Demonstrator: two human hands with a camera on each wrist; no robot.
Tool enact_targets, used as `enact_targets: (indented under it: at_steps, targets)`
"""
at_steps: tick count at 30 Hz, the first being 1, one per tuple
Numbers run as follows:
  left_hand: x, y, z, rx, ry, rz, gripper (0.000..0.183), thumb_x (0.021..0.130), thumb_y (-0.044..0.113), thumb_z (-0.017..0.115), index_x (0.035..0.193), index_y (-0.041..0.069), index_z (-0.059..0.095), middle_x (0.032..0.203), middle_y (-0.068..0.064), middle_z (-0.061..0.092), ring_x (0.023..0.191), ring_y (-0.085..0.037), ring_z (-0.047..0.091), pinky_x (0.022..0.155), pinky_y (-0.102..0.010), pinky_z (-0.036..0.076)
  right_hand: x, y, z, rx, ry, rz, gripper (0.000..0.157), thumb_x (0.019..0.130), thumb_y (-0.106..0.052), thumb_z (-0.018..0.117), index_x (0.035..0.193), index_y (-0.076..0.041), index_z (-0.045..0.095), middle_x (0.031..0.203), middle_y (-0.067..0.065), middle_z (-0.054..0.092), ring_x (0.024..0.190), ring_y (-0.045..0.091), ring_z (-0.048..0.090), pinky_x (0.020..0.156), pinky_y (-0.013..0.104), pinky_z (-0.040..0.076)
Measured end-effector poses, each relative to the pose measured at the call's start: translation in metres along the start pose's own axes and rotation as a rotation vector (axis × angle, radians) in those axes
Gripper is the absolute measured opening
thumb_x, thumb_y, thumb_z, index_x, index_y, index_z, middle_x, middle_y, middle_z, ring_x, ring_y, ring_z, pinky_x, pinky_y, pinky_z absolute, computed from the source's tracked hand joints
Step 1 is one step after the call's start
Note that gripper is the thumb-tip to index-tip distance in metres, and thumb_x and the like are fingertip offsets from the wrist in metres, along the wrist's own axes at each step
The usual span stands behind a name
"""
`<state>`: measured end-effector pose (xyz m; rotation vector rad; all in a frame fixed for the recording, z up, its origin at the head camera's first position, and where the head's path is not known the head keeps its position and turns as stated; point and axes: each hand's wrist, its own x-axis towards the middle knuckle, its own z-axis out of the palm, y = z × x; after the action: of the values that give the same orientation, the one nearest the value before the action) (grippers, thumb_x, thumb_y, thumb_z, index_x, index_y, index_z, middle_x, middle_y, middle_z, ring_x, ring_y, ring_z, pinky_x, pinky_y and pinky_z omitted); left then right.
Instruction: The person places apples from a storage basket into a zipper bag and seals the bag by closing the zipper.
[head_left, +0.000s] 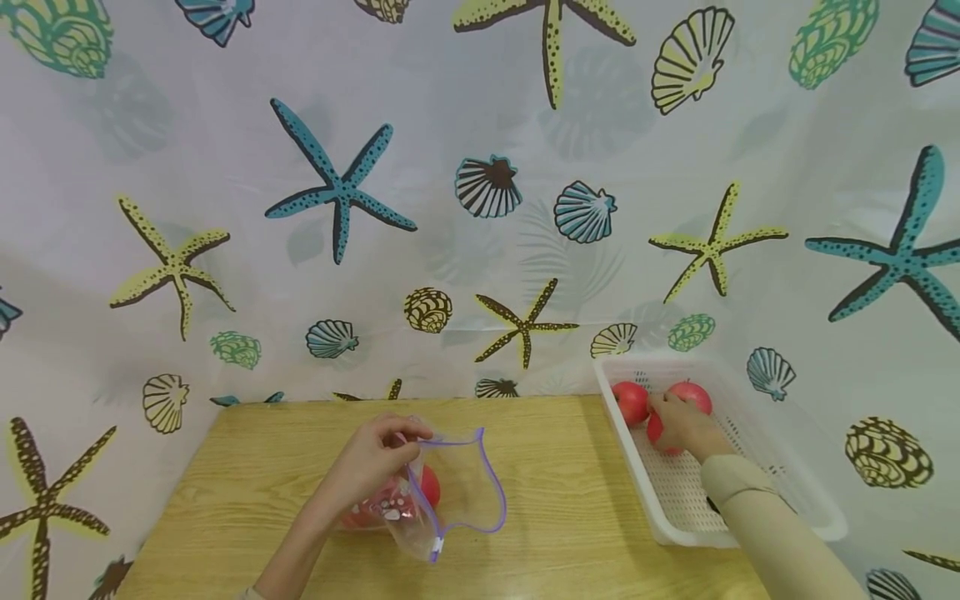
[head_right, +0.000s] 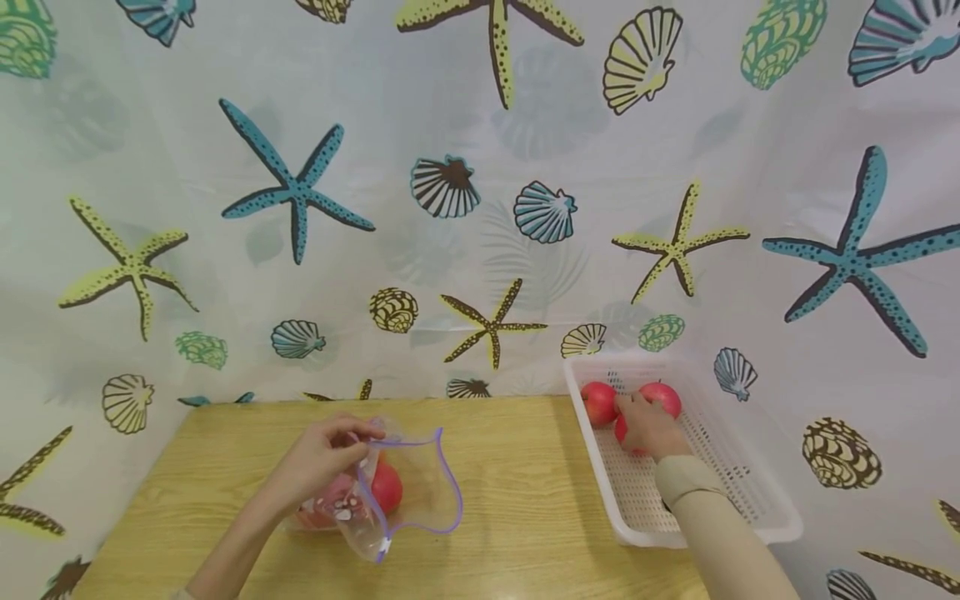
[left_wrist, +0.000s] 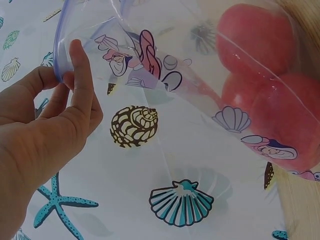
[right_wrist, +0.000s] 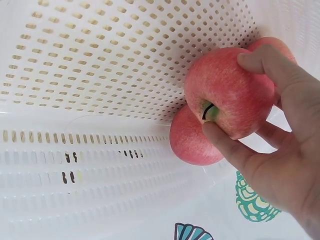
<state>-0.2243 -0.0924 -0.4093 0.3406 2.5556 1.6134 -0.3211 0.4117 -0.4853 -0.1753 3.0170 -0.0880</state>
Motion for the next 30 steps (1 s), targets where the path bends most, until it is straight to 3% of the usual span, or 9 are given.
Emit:
enact_targets:
  at_steps: [12, 20, 30]
  targets:
    - [0.002, -0.003, 0.001, -0.001, -0.006, 0.010, 0.018, 0.083, 0.008, 0.063, 0.097, 0.016, 0.071, 0.101, 0.001, 0.061, 0.077, -0.017, 0.054, 0.061, -0.025, 0.049, -0.004, -0.003, -0.002, -0.039, 0.081, -0.031, 0.066, 0.064, -0.018, 0.080, 0.122, -0.006, 0.052, 0.109, 0.021, 0.048, 0.096, 0.044, 0.041, 0.072, 0.055, 0.048]
    - [0.001, -0.003, 0.003, -0.009, -0.010, 0.016, 0.018, 0.083, 0.008, 0.063, 0.096, 0.016, 0.071, 0.096, -0.001, 0.060, 0.076, -0.017, 0.053, 0.061, -0.025, 0.049, -0.006, -0.009, -0.013, -0.044, 0.133, -0.039, 0.071, 0.064, -0.024, 0.082, 0.125, -0.008, 0.049, 0.110, 0.020, 0.046, 0.098, 0.046, 0.040, 0.071, 0.057, 0.049]
    - [0.001, 0.001, 0.004, -0.020, -0.020, 0.005, 0.017, 0.084, 0.008, 0.063, 0.098, 0.014, 0.070, 0.099, -0.001, 0.060, 0.077, -0.018, 0.053, 0.059, -0.025, 0.048, -0.016, -0.031, -0.040, -0.046, 0.262, -0.172, 0.069, 0.062, -0.036, 0.084, 0.118, -0.011, 0.054, 0.109, 0.016, 0.050, 0.092, 0.042, 0.043, 0.063, 0.047, 0.051]
